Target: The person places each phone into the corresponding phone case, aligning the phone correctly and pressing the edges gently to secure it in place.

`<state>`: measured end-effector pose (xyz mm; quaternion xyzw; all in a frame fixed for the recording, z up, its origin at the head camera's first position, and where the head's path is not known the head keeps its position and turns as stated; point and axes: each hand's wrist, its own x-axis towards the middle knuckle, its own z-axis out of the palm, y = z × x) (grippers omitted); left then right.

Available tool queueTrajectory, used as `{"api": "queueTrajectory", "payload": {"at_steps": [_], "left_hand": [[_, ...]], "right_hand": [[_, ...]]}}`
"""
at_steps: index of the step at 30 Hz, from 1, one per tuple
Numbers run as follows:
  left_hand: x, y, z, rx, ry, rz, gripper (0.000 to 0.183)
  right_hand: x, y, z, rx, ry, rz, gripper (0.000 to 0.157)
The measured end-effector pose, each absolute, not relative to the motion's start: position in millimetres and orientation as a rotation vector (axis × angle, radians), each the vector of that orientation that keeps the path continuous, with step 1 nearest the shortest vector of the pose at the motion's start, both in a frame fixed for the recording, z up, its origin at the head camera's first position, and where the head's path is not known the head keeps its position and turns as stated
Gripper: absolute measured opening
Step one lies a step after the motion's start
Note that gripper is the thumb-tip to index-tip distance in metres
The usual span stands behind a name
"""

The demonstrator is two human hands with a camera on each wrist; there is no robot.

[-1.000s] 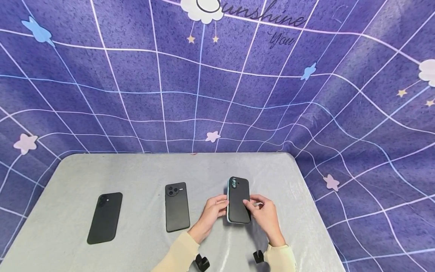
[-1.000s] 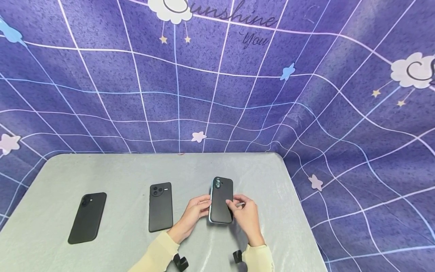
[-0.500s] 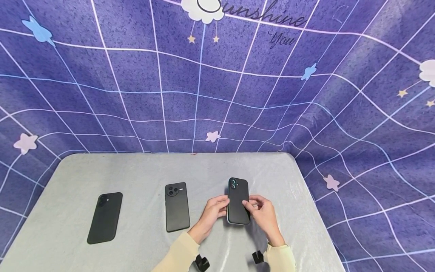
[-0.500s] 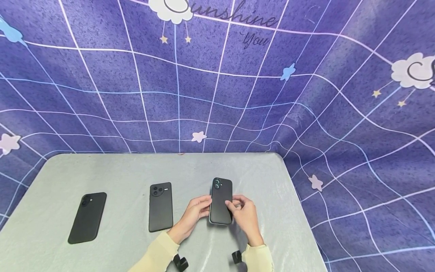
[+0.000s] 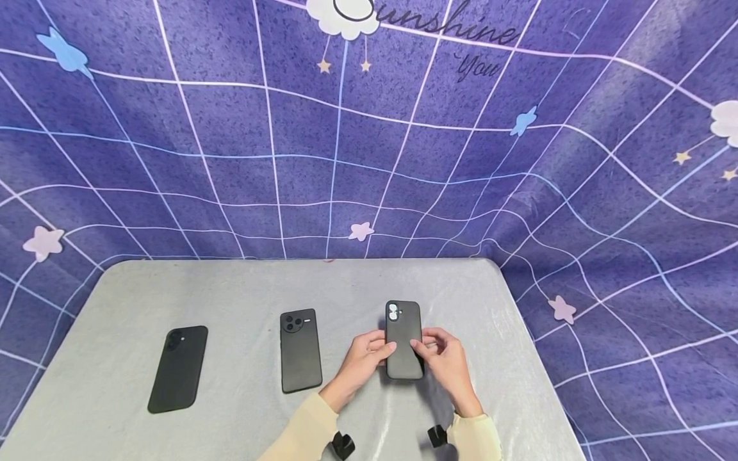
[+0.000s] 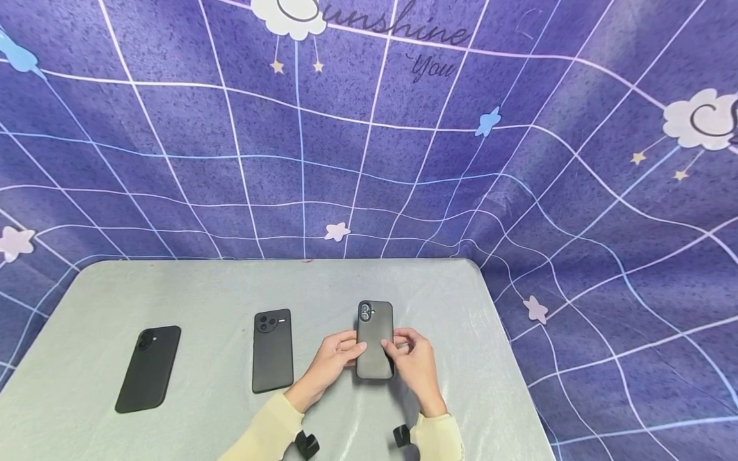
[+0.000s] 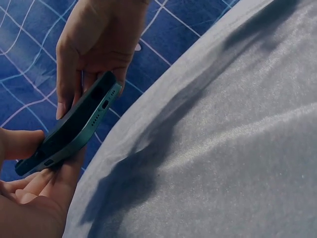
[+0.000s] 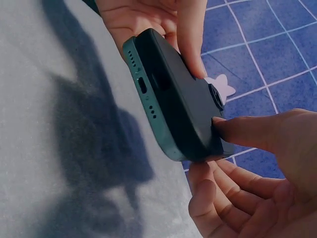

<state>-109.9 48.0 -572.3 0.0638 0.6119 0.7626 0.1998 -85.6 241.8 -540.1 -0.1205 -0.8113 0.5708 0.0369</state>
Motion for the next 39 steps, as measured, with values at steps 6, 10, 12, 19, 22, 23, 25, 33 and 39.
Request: {"api": "queueTrajectory", "payload": {"at_steps": [6, 10, 12, 19, 22, 23, 25, 33, 39], "left_hand": [[-110, 47, -572, 0.167, 1.692, 2.147, 0.038], [-109, 48, -571, 0.151, 1.697, 2.149, 0.037], [-109, 48, -569, 0.151, 1.708, 2.142, 0.038], [-109, 48, -568, 0.185, 1.719, 2.129, 0.04], [-108, 48, -569, 0.189, 1.716, 2.131, 0.04], [-108, 48, -569, 0.188, 1.72, 2.129, 0.04], [-108, 48, -570, 0.194, 1.73, 2.126, 0.04], [-108, 49, -571, 0.226, 1.74, 2.111, 0.04], [-108, 47, -566, 0.266, 1.739, 2.09, 0.038]], "right_hand": [[-86, 241, -540, -0.384, -2.431, 1.84, 0.026], [-84, 242, -543, -0.426, -2.383, 1.966, 0.025], [-82, 242, -544, -0.456, -2.371, 2.027, 0.027], [-80, 244, -550, -0.52, -2.317, 2.142, 0.03], [-81, 244, -551, -0.525, -2.285, 2.172, 0.029], [-81, 244, -551, -0.526, -2.272, 2.185, 0.028], [-81, 245, -552, -0.533, -2.256, 2.2, 0.026], [-80, 249, -551, -0.523, -2.24, 2.252, 0.025], [-80, 254, -551, -0.494, -2.241, 2.3, 0.025]]}}
